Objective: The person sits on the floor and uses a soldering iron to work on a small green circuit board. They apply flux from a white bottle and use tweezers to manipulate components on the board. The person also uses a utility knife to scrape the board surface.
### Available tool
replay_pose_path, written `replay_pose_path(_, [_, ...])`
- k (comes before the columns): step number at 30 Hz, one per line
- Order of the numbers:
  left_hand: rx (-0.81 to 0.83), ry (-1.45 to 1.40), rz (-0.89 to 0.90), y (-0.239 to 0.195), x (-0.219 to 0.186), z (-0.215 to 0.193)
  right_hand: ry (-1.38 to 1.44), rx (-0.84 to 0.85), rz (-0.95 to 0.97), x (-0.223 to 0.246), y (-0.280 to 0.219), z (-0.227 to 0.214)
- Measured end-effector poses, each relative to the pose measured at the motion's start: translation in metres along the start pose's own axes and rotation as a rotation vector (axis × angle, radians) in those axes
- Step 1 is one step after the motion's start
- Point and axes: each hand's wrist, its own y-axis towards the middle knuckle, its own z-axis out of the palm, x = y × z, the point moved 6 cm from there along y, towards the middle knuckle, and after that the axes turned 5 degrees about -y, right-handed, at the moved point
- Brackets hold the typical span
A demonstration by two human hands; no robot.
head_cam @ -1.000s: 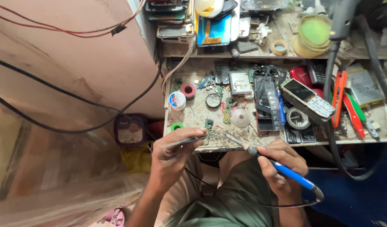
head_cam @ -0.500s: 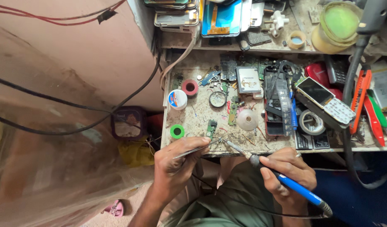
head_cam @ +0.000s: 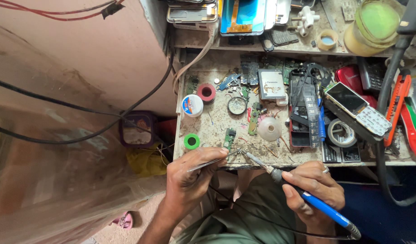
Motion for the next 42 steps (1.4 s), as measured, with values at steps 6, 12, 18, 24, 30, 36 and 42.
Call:
replay_pose_path(6, [0.011, 0.009, -0.013, 0.0007, 0.0005, -0.0001, 0.001, 0.005, 0.006, -0.0011, 0.0003, 0.0004])
replay_pose_path(12, [0.012, -0.005, -0.023, 0.0003, 0.0008, -0.0001, -0.005, 0.015, 0.002, -0.0006, 0.0007, 0.0009])
replay_pose_path(18, [0.017, -0.024, -0.033, 0.0007, 0.0014, 0.0003, -0.016, 0.013, -0.004, -0.0001, 0.0018, 0.0007])
replay_pose_path(24, [0.021, -0.013, -0.042, 0.0000, 0.0026, 0.0003, -0.011, 0.020, -0.015, 0.0010, 0.0022, 0.0001])
replay_pose_path(30, [0.022, -0.024, -0.036, -0.0003, 0.0027, 0.0001, -0.011, 0.015, -0.011, 0.0005, 0.0027, 0.0006])
replay_pose_path(36, [0.026, -0.015, -0.028, 0.0001, 0.0019, -0.0002, 0.010, 0.001, -0.008, -0.0012, -0.0003, -0.0013])
replay_pose_path(42, [0.030, -0.016, -0.044, 0.0000, 0.0022, -0.0003, 0.026, -0.022, 0.028, -0.0034, -0.0031, -0.0025])
